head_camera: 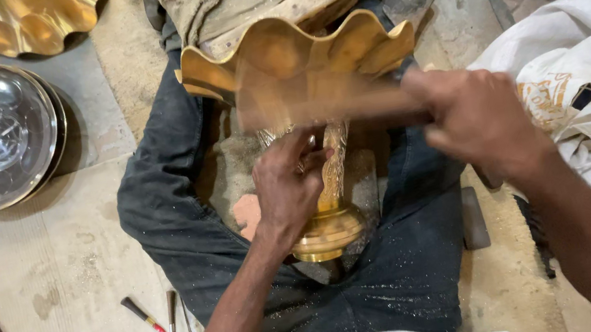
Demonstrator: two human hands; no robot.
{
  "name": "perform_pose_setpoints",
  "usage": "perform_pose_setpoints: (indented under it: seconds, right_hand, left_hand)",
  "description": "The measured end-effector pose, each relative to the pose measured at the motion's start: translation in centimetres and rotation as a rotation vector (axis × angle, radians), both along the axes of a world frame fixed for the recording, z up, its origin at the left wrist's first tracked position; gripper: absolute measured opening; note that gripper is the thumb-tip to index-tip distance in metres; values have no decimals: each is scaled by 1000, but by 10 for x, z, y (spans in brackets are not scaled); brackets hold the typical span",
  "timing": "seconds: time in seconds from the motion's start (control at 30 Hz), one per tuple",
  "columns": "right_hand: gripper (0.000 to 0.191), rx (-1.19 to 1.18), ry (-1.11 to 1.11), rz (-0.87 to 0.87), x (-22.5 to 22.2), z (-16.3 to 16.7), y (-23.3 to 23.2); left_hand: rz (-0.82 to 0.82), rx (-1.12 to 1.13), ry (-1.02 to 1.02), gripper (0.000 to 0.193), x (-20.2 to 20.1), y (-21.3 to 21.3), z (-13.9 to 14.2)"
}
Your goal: The person sits on the floor with a brass vase held between their legs and engraves a decorative pattern into its surface. They hold a chisel against the metal with one hand and strike it with a wooden mallet in the other, repositioning the chisel repeatedly to work different parts of the pattern.
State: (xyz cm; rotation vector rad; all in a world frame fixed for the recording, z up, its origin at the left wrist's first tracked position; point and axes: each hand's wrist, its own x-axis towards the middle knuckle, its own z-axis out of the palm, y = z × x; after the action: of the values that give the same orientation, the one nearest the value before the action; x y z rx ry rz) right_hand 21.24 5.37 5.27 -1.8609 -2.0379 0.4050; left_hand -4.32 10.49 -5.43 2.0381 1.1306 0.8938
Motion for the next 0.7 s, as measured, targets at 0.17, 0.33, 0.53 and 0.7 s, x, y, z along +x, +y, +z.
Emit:
perform_pose_setpoints:
  seconds: [0.17, 0.33, 0.53, 0.7]
  right_hand:
    - [34, 144, 397, -61, -2, -4, -8]
    - [26, 76, 807, -274, 1, -17, -9]
    - [22, 86, 506, 32, 15, -21, -1]
    - [17, 53, -60, -100, 16, -18, 1]
  left_hand:
    - [-13, 179, -27, 32, -1, -3, 2]
    - [-42, 97, -45, 29, -4, -2, 16]
    - [-22, 116, -12, 29, -4, -3, 19]
    - [-18, 129, 2, 27, -1, -1, 7]
